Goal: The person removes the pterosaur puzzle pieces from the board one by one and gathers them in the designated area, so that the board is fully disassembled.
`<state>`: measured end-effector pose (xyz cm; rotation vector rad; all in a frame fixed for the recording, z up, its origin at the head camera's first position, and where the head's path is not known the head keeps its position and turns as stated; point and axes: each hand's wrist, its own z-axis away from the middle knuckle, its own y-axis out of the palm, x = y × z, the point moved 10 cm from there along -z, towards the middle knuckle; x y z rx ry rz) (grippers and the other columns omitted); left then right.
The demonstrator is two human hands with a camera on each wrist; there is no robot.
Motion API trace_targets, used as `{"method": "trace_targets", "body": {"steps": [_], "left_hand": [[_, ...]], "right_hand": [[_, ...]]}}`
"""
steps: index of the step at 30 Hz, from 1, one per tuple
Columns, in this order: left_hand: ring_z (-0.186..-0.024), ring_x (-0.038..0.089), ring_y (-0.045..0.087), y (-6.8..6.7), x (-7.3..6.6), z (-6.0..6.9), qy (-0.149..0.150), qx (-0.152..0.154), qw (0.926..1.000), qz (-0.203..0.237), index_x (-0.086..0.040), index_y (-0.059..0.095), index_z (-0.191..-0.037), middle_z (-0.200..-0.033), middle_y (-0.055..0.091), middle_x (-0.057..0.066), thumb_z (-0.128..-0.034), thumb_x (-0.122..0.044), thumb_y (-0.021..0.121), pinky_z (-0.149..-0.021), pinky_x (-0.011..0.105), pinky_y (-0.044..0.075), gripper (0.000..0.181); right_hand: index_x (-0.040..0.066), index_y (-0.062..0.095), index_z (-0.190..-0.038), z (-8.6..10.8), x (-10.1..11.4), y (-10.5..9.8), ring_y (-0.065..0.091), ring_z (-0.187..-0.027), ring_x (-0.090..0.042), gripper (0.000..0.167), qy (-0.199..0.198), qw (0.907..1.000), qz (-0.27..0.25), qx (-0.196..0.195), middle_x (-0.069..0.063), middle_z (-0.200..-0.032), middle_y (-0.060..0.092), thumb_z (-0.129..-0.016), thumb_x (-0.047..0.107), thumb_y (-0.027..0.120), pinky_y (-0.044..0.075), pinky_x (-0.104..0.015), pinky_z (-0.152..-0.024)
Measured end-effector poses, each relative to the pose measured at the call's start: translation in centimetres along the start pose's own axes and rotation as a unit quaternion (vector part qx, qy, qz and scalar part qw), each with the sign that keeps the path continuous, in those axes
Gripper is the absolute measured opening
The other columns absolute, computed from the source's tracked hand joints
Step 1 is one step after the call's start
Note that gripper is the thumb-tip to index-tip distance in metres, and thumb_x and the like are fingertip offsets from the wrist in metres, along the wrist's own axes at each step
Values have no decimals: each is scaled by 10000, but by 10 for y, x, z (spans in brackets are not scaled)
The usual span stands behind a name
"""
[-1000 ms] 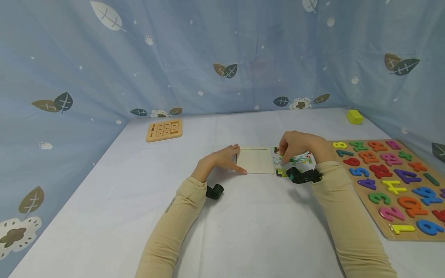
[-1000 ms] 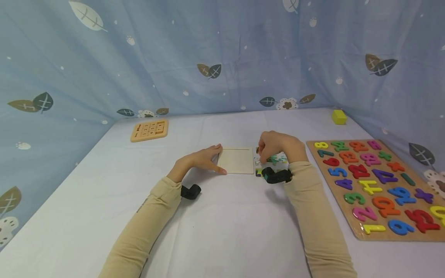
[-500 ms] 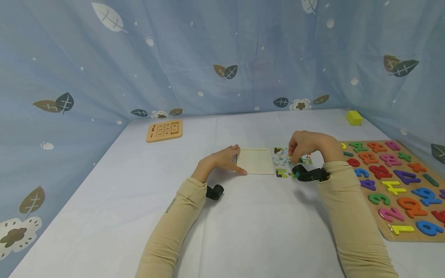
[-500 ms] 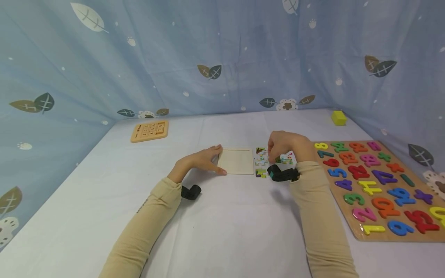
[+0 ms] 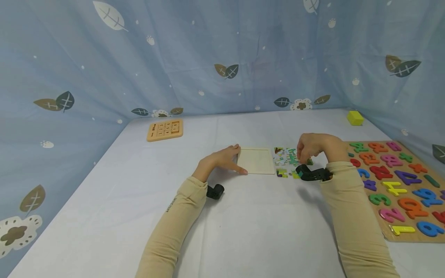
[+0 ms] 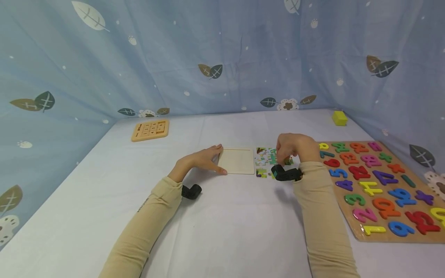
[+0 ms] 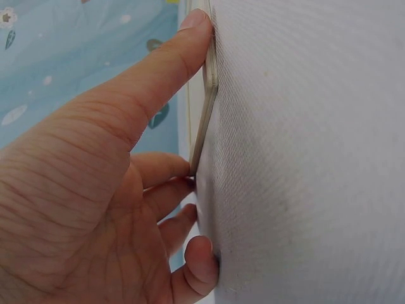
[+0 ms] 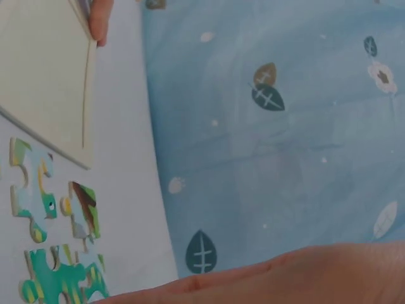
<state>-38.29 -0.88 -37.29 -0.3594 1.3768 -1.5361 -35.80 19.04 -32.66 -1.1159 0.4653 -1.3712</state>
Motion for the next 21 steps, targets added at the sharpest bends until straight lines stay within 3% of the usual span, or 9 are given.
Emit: {"method": "trace_targets", "body": {"steps": [3, 7, 12, 21], "left_hand": [[-1511, 256, 21, -1, 0, 0, 6, -4, 10000, -7, -50, 110, -1544, -1628, 36, 98, -838, -468, 704, -1224, 435, 115, 1013], [-1510, 257, 23, -1, 0, -1, 18, -3, 10000, -23, -49, 110, -1544, -1628, 37, 100, -840, -468, 702, -1225, 432, 116, 1011], [-1510, 260, 24, -1, 1, -1, 8, 3, 10000, -46, -52, 111, -1545, -1629, 38, 100, -842, -466, 700, -1224, 437, 117, 1007], [-1509, 270, 26, 0, 0, -1, 41, 12, 10000, -12, -39, 119, -1542, -1626, 40, 115, -840, -448, 707, -1224, 435, 115, 1003]], "right_hand": [[20, 709, -887, -2, -6, 6, 465, -680, -133, 119, 46, 9996, -147, 242, 14, -715, 614, -839, 109, 646, 389, -260, -591], [20, 712, -910, -5, -15, 12, 569, -758, -150, 144, 206, 9987, -189, 437, -17, -784, 673, -853, 133, 643, 451, -285, -647], [36, 727, -903, -8, -21, 14, 654, -862, -192, 144, 307, 9983, -145, 477, -37, -837, 727, -824, 147, 679, 504, -368, -731], [15, 727, -955, -7, -23, 16, 648, -916, -234, 189, 510, 9971, -131, 557, -81, -922, 723, -829, 146, 676, 517, -435, -786]]}}
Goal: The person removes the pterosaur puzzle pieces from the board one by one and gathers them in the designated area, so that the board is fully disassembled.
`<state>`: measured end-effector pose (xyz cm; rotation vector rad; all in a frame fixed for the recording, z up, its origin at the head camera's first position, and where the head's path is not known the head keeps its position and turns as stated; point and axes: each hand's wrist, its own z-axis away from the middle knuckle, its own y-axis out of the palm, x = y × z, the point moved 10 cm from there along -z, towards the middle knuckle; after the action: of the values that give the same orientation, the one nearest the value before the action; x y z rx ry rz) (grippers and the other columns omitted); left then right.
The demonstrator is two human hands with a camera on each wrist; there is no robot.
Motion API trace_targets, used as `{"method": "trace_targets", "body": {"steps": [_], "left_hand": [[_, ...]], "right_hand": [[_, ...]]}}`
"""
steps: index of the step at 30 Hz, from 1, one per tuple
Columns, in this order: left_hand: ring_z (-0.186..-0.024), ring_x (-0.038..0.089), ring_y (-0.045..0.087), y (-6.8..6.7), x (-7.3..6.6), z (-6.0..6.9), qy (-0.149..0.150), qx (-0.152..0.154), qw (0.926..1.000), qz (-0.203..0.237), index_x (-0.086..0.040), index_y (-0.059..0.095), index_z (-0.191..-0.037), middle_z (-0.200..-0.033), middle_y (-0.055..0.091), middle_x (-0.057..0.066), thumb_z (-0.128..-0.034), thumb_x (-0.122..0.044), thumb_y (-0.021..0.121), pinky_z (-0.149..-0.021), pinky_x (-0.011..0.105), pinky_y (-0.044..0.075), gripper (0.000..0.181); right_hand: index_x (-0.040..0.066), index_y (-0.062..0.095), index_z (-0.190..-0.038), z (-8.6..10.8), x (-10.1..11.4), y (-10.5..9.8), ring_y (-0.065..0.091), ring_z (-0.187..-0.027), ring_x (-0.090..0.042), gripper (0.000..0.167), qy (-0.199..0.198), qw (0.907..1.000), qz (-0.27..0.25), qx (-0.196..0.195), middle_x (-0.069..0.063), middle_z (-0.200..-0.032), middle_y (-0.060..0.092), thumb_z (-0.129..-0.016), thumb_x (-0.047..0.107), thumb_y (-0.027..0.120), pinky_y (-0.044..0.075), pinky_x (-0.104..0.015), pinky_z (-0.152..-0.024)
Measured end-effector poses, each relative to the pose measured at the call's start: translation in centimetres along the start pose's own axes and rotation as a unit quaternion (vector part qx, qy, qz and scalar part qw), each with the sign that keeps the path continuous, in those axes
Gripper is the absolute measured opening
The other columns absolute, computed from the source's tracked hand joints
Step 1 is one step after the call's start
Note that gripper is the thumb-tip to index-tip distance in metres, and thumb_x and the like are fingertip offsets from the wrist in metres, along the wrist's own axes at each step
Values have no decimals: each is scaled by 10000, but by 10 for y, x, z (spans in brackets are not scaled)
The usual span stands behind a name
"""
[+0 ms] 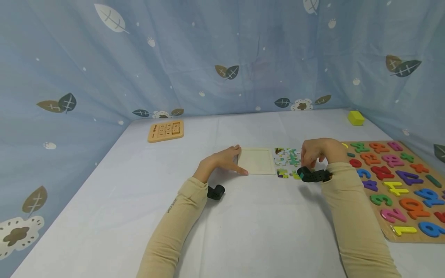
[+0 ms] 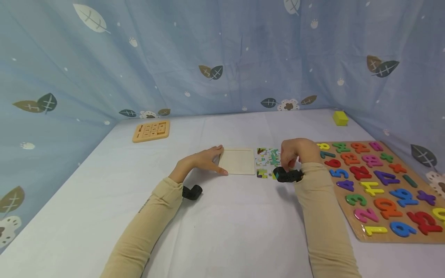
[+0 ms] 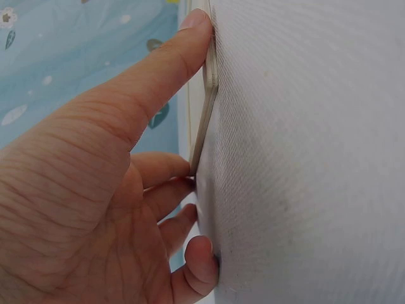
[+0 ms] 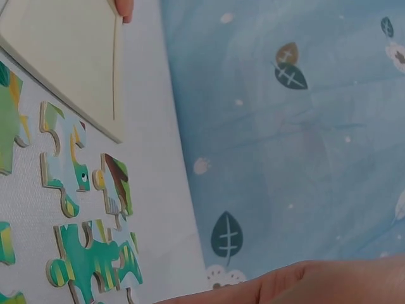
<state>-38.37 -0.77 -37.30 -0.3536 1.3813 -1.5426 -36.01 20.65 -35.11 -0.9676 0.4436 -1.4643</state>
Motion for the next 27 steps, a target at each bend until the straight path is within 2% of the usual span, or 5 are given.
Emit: {"method": "trace_targets", "body": {"steps": [7, 15, 22, 27], "left_hand": [[-1508, 272, 29, 1, 0, -1, 58, -22, 10000, -3, -33, 125, -1540, -1623, 46, 125, -837, -449, 710, -1225, 426, 115, 1004], [-1508, 274, 32, 0, 0, 0, 57, -21, 10000, -24, -25, 124, -1539, -1623, 48, 131, -844, -440, 703, -1225, 428, 118, 996], [-1510, 263, 33, 0, 0, 0, 7, -29, 10000, -1, -32, 126, -1541, -1625, 47, 125, -843, -441, 703, -1225, 424, 118, 993], [-1510, 256, 23, 0, 0, 0, -13, -30, 10000, 6, -39, 121, -1542, -1626, 40, 116, -841, -444, 705, -1226, 423, 110, 999]], "right_hand": [[28, 745, -890, -2, -1, 2, 611, -869, -220, 144, 67, 10000, 0, 0, -96, -927, 696, -805, 131, 689, 493, -342, -720], [14, 747, -939, -2, 2, 3, 635, -888, -215, 200, -196, 9998, 35, 99, -82, -955, 713, -756, 75, 693, 528, -422, -810], [20, 741, -948, -3, 1, 2, 633, -895, -211, 226, -182, 9998, 26, 65, -84, -939, 709, -729, 57, 692, 520, -421, -823], [22, 751, -933, -1, 1, -1, 633, -882, -206, 198, -249, 9997, -52, -29, -70, -925, 714, -758, 86, 683, 517, -431, -823]]}}
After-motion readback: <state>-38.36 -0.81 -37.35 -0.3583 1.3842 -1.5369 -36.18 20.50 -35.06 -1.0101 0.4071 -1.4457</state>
